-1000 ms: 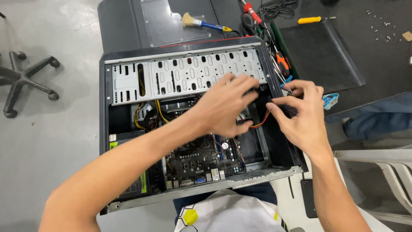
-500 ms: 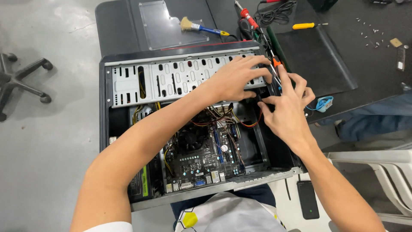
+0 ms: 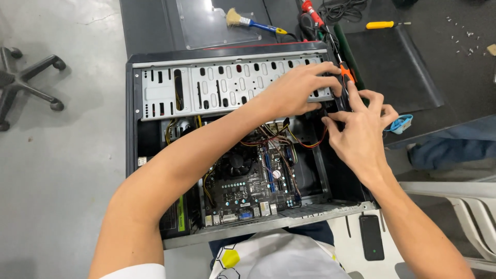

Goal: Installing a hard drive and connecting internal cables inside a desktop computer case during a repair task.

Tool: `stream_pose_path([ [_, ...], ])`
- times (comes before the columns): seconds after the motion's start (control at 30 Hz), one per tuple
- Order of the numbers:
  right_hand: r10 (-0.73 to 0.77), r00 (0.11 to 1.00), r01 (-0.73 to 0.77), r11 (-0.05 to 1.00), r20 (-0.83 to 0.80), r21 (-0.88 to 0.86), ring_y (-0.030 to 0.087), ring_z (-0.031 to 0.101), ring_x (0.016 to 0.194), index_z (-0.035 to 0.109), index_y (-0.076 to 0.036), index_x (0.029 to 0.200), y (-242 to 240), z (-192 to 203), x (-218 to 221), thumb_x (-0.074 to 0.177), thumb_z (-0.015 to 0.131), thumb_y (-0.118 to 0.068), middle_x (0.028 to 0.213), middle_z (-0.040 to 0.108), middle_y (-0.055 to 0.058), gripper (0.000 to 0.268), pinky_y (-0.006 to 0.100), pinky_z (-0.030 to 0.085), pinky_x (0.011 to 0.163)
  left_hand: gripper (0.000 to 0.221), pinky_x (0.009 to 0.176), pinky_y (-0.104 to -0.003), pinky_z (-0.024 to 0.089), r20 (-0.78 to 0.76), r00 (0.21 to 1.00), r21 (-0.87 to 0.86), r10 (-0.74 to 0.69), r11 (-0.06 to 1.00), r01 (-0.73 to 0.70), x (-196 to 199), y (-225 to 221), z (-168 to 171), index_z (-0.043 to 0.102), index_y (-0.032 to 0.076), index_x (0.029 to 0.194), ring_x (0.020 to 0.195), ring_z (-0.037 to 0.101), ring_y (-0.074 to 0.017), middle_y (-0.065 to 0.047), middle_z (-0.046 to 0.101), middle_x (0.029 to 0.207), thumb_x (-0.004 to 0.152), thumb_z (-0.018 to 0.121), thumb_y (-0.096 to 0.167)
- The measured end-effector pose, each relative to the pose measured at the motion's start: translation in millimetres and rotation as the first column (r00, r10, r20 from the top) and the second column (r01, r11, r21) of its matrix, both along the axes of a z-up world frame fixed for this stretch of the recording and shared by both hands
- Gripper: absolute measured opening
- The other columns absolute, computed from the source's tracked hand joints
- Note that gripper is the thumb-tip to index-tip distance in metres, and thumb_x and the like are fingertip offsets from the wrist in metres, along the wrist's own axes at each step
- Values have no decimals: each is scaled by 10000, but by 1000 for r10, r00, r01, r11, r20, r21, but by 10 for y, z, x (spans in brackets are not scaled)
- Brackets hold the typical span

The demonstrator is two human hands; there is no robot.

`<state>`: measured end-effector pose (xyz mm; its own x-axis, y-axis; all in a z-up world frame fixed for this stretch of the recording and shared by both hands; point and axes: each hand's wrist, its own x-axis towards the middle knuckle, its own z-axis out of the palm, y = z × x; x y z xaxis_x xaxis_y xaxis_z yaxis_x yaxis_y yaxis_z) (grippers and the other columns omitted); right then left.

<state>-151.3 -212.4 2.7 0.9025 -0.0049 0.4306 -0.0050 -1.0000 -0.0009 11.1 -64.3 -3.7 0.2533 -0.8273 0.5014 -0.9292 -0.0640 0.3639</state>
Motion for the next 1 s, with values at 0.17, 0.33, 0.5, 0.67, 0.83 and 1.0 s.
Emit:
stream_pose_path([
  [0.17, -6, 999, 5, 1000, -36, -28, 324, 493, 1255, 788, -109, 888, 70, 67, -2, 934, 780, -240, 1494, 620, 208, 140, 548, 237, 933, 435, 1051, -562, 519, -43, 998, -28, -35, 999, 34, -26, 35, 68, 629, 196, 1110, 1294, 583, -380, -35, 534, 1373, 794, 888, 50],
  [0.33, -1, 999, -2, 999, -50, -48, 327, 512, 1236, 782, -100, 858, 83, 36, 12, 933, 778, -261, 1500, 618, 214, 177, 546, 238, 940, 456, 1039, -554, 535, -17, 1000, -33, -6, 999, 5, -16, 36, 29, 618, 216, 1097, 1217, 634, -370, -1, 531, 1361, 775, 904, 66],
  [0.5, -18, 998, 11, 994, -61, -113, 332, 496, 1237, 781, -90, 844, 69, 5, 32, 929, 755, -229, 1504, 603, 217, 165, 524, 246, 929, 448, 1032, -579, 537, -25, 999, -48, -22, 999, 21, -33, 62, 63, 610, 202, 1086, 1190, 640, -391, -7, 535, 1343, 783, 891, 30],
  [0.67, -8, 998, 3, 997, -63, -74, 336, 478, 1262, 783, -107, 842, 102, 55, 19, 918, 763, -241, 1523, 588, 204, 155, 523, 241, 930, 451, 1028, -582, 538, -34, 999, -52, -25, 998, 23, -43, 62, 61, 610, 203, 1080, 1194, 638, -389, -3, 543, 1338, 780, 893, 22],
  [0.83, 4, 998, -6, 999, -59, -34, 333, 497, 1249, 783, -103, 857, 92, 62, 11, 928, 760, -238, 1530, 583, 187, 155, 520, 246, 928, 450, 1019, -592, 542, -26, 999, -63, -26, 998, 24, -39, 66, 68, 601, 201, 1080, 1181, 642, -392, -5, 542, 1334, 787, 893, 22],
  [1.0, 11, 999, -12, 1000, -42, -27, 322, 518, 1262, 791, -137, 881, 2, -20, 19, 916, 778, -259, 1531, 595, 173, 128, 500, 250, 933, 464, 1037, -596, 534, -40, 998, -67, -37, 997, 35, -17, 42, 34, 599, 208, 1077, 1221, 623, -399, 2, 536, 1344, 780, 900, 18],
])
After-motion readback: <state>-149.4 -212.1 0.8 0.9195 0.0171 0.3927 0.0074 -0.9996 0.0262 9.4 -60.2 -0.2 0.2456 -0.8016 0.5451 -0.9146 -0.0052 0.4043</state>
